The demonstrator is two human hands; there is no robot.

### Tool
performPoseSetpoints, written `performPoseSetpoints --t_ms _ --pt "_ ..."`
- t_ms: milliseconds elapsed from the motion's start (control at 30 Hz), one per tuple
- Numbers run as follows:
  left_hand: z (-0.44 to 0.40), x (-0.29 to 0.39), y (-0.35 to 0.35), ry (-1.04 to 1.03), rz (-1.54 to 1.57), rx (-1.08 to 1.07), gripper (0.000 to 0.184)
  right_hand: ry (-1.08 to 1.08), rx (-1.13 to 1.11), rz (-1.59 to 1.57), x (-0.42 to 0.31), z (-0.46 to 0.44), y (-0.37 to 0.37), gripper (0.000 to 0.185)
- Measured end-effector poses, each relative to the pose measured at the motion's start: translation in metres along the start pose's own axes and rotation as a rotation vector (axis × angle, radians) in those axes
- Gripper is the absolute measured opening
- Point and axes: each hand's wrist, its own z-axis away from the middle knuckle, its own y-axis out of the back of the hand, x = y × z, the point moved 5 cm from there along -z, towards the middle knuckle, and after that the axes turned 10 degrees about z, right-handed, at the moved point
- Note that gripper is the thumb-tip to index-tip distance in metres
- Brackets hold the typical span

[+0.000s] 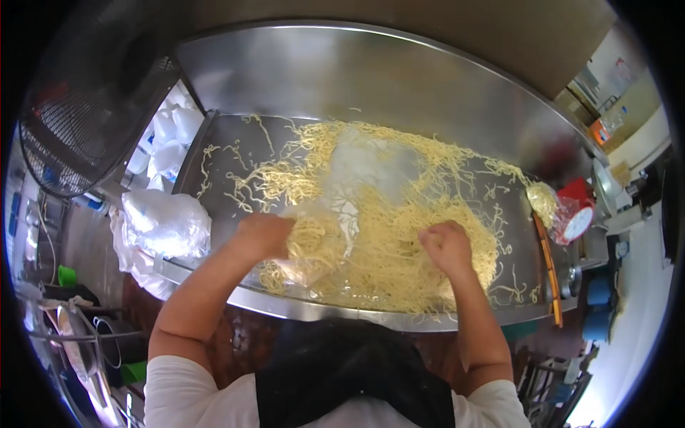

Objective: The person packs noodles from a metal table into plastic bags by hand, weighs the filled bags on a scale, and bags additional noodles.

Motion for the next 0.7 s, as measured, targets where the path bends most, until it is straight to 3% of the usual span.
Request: performPoseSetpoints --t_ms 33,133,200,267,333,367,400,467,500,600,667,700 --pt "0.007 -0.003 0.001 -0.051 0.055 0.046 0.042 0.136 0.167 0.338 -0.013 0.001 0.005 0.029" --pt "0.017 -0.011 0.011 -0.099 0.363 0.193 0.045 0.216 0.172 -0.062 -0.058 -0.020 0.010 0.026" --pt "0.019 -0.017 0.015 -0.044 0.628 0.334 0.044 0.106 -0.147 -0.423 -0.107 -0.029 0.001 0.021" --pt "0.021 -0.021 0.008 0.070 0.903 0.515 0.038 0.107 -0.314 -0.667 -0.156 -0.033 -0.030 0.018" --pt "0.025 0.005 0.006 -0.143 0.984 0.746 0.030 0.206 -0.331 -0.661 -0.207 -0.021 -0.067 0.021" --pt "0.029 0.016 0.007 -0.253 1.022 0.860 0.027 0.326 -0.548 -0.434 -0.233 -0.014 -0.084 0.024" --pt "0.029 0.020 0.004 -0.243 1.057 0.840 0.024 0.440 -0.762 -0.196 -0.246 -0.005 -0.098 0.027" --pt "0.031 0.025 -0.001 -0.212 1.128 0.798 0.020 0.576 -0.843 -0.221 -0.250 -0.010 -0.111 0.028" --pt "0.027 0.011 -0.006 -0.268 1.164 0.902 0.019 0.642 -0.880 -0.239 -0.253 -0.016 -0.114 0.029" --pt "0.025 -0.019 -0.015 -0.188 1.467 0.848 0.018 0.592 -0.752 -0.481 -0.238 -0.050 -0.042 0.029" --pt "0.031 -0.027 -0.017 -0.078 1.590 0.826 0.020 0.239 -0.869 -0.547 -0.208 -0.060 -0.007 0.034" --pt "0.031 -0.028 -0.019 -0.062 1.710 0.813 0.020 0.274 -0.801 -0.409 -0.196 -0.058 -0.011 0.036"
